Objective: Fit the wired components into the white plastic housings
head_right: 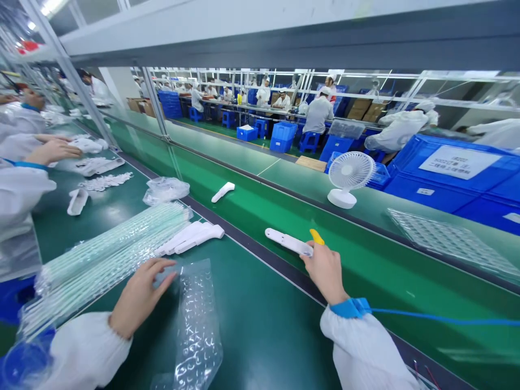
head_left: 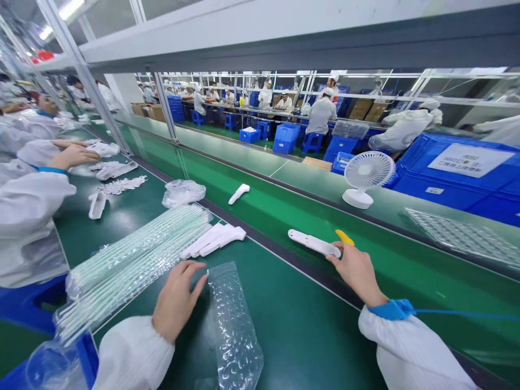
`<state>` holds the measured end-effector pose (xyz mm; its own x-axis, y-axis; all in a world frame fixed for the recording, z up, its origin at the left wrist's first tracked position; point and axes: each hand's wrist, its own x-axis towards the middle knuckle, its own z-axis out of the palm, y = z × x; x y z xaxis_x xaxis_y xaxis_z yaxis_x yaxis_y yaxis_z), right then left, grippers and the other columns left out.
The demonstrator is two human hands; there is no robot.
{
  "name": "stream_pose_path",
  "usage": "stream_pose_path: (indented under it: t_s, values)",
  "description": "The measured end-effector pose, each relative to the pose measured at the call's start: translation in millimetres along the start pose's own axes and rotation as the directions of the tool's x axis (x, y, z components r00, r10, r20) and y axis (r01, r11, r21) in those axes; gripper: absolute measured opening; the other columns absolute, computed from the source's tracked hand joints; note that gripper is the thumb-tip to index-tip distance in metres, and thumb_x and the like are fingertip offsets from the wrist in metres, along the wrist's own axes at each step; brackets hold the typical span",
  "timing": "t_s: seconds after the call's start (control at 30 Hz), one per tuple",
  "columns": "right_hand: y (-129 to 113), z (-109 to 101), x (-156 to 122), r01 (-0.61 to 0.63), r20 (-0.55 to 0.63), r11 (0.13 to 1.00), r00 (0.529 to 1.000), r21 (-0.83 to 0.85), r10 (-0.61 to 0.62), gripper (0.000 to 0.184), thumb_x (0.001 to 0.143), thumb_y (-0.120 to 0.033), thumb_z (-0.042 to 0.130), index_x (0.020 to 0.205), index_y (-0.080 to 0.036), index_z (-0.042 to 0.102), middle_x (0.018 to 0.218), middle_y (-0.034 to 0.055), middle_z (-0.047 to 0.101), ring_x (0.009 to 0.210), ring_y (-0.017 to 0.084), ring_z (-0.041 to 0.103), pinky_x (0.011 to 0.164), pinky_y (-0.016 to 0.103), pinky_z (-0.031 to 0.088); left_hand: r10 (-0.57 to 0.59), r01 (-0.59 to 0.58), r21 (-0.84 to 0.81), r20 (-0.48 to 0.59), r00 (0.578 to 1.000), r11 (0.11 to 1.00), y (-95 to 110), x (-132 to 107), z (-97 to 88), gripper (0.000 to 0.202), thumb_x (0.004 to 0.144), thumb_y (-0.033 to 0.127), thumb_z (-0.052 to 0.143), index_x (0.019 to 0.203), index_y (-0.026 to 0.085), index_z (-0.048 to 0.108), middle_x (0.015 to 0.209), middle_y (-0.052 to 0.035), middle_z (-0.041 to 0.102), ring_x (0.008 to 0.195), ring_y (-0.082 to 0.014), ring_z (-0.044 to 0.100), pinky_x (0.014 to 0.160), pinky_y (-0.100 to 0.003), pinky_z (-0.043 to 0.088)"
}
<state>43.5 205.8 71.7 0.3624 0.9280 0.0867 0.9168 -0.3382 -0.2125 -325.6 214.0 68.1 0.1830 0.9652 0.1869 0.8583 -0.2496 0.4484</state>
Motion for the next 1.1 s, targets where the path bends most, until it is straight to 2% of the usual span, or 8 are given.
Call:
stream_pose_path:
  t_s: [0.13,0.3,0.4,0.5,0.7,0.8,0.9,1.1]
  values:
    - [11.9,-2.2,9.3,-0.016,-0.003,0.998,1.0,-0.053,0.015,0.021,0.071,-0.019,0.052,0.091,-0.012,0.057,0.086,0.0132,0.062,0.089,0.031,0.057,0.074,0.041,0.039,-0.077,0.076,0.035,0.009,0.997,0.996,9.4,26.6,-1.3,0.033,0.083,0.042,0.037,0.092,0.016,0.056,0.097,-0.0101,0.054,0.094,-0.0268,0.052,0.075,-0.038,0.044]
    - [-15.8,3.1,-30.0,0.04,-0.025,0.983,0.999,0.178,-0.036,0.032,0.073,-0.026,0.053,0.101,-0.01,0.053,0.099,0.0185,0.058,0.095,0.031,0.053,0.079,0.045,0.039,-0.251,0.268,-0.047,0.219,0.943,0.962,19.6,-3.1,-7.2,0.045,0.076,0.054,0.043,0.049,0.019,0.047,0.048,-0.002,0.05,0.046,-0.019,0.052,0.047,-0.029,0.038]
    - [-57.3,17.1,-68.1,0.123,0.145,0.884,0.967,0.452,-0.208,0.016,0.076,-0.025,0.05,0.089,-0.018,0.057,0.087,0.0052,0.064,0.075,0.017,0.06,0.068,0.029,0.046,-0.317,0.399,-0.179,0.36,0.877,0.899,23.6,-24.1,-0.2,0.039,0.074,0.053,0.046,0.06,0.018,0.054,0.048,0.0006,0.052,0.042,-0.0152,0.051,0.04,-0.024,0.036]
    - [-99.5,32.6,-98.8,0.0,0.311,0.756,0.912,0.654,-0.269,0.014,0.08,-0.023,0.046,0.081,-0.017,0.058,0.082,0.0047,0.065,0.07,0.017,0.059,0.065,0.03,0.046,-0.359,0.514,-0.304,0.442,0.822,0.802,29.6,-31.5,11.9,0.036,0.071,0.05,0.049,0.073,0.014,0.055,0.046,0.003,0.048,0.037,-0.0132,0.047,0.033,-0.022,0.033]
    - [-138.2,45.9,-119.2,-0.084,0.337,0.688,0.91,0.721,-0.242,0.009,0.073,-0.008,0.05,0.075,-0.015,0.056,0.076,0.0039,0.064,0.067,0.013,0.059,0.062,0.025,0.047,-0.316,0.583,-0.605,0.496,0.809,0.543,41.3,-35.8,19.5,0.039,0.068,0.05,0.055,0.077,0.013,0.051,0.071,-0.0069,0.062,0.071,-0.0185,0.062,0.054,-0.026,0.05]
    - [-138.7,48.0,-124.3,-0.043,0.27,0.634,0.925,0.773,-0.267,0.01,0.073,-0.008,0.051,0.075,-0.015,0.057,0.077,0.0038,0.064,0.069,0.014,0.059,0.063,0.025,0.047,-0.271,0.641,-0.692,0.581,0.767,0.331,48.7,-36.8,15.2,0.044,0.071,0.052,0.054,0.087,0.011,0.054,0.088,-0.0135,0.065,0.083,-0.0218,0.063,0.065,-0.031,0.052]
    - [-136.5,48.6,-128.4,0.116,0.099,0.641,0.952,0.759,-0.289,0.009,0.075,-0.013,0.051,0.076,-0.016,0.059,0.075,0.004,0.063,0.071,0.017,0.059,0.067,0.029,0.047,-0.296,0.655,-0.73,0.592,0.749,0.195,55.4,-34.7,14.7,0.037,0.064,0.044,0.067,0.079,0.011,0.058,0.082,-0.0108,0.066,0.079,-0.021,0.063,0.064,-0.029,0.052]
    - [-142.0,42.5,-126.6,0.435,-0.26,0.678,0.9,0.593,-0.35,0.018,0.085,-0.019,0.042,0.081,-0.016,0.058,0.074,0.0058,0.057,0.067,0.017,0.053,0.057,0.029,0.045,-0.372,0.56,-0.79,0.456,0.808,0.248,58.0,-34.7,21.9,0.026,0.06,0.035,0.071,0.072,0.015,0.059,0.067,0.0,0.063,0.066,-0.0149,0.06,0.054,-0.023,0.051]
